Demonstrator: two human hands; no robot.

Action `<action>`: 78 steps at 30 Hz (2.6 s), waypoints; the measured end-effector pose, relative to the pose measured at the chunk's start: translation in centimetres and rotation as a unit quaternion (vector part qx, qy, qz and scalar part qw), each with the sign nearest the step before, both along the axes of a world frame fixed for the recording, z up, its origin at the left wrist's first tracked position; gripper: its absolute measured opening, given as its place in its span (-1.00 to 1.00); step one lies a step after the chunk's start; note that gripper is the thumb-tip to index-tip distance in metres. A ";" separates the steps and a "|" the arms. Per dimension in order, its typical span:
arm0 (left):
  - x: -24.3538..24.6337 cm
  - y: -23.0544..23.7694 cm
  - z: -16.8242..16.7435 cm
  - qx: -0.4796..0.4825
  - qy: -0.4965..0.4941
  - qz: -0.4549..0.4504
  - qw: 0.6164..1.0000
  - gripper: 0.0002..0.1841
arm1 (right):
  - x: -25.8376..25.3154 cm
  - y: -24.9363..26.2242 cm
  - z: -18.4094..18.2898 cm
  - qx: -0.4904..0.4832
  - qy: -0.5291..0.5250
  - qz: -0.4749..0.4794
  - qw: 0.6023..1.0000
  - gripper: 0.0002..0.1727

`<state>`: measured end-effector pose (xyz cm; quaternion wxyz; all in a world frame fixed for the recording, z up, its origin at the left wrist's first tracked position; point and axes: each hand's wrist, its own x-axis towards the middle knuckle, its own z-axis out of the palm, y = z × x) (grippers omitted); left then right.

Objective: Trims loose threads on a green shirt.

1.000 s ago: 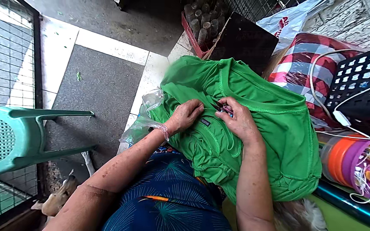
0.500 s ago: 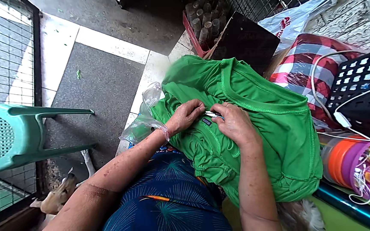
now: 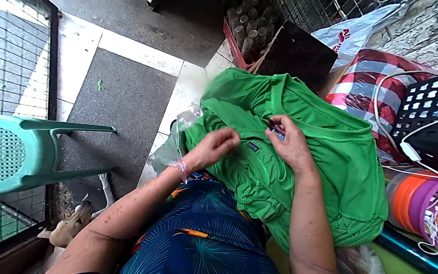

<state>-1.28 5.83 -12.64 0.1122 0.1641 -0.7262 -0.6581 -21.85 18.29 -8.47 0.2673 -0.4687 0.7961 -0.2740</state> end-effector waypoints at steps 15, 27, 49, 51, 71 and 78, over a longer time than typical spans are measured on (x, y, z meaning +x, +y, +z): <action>2.3 3.6 8.3 -0.060 0.175 -0.284 0.941 -0.72 | 12.3 -9.3 1.4 0.053 -0.062 0.164 0.983 -0.57; 9.4 -3.6 2.3 -0.241 -0.406 0.016 0.881 -0.68 | 10.6 -5.4 1.1 -0.119 -0.109 0.099 0.982 -0.77; -3.6 -1.0 -0.8 -0.253 -0.127 0.028 0.959 -0.68 | 6.7 12.4 0.5 -0.117 0.162 -0.172 0.965 -0.77; -3.7 -1.2 -0.3 -0.269 -0.123 0.026 0.955 -0.78 | 6.5 12.1 0.5 -0.156 0.165 -0.176 0.958 -0.83; -16.4 -5.7 -1.2 -0.377 -0.155 -0.045 0.912 -0.43 | -9.0 9.7 0.9 0.047 0.173 -0.308 0.934 -0.51; -13.9 -8.0 -0.4 -0.260 -0.079 -0.099 0.957 -0.47 | -8.1 9.9 0.6 -0.033 0.184 -0.336 0.923 -0.56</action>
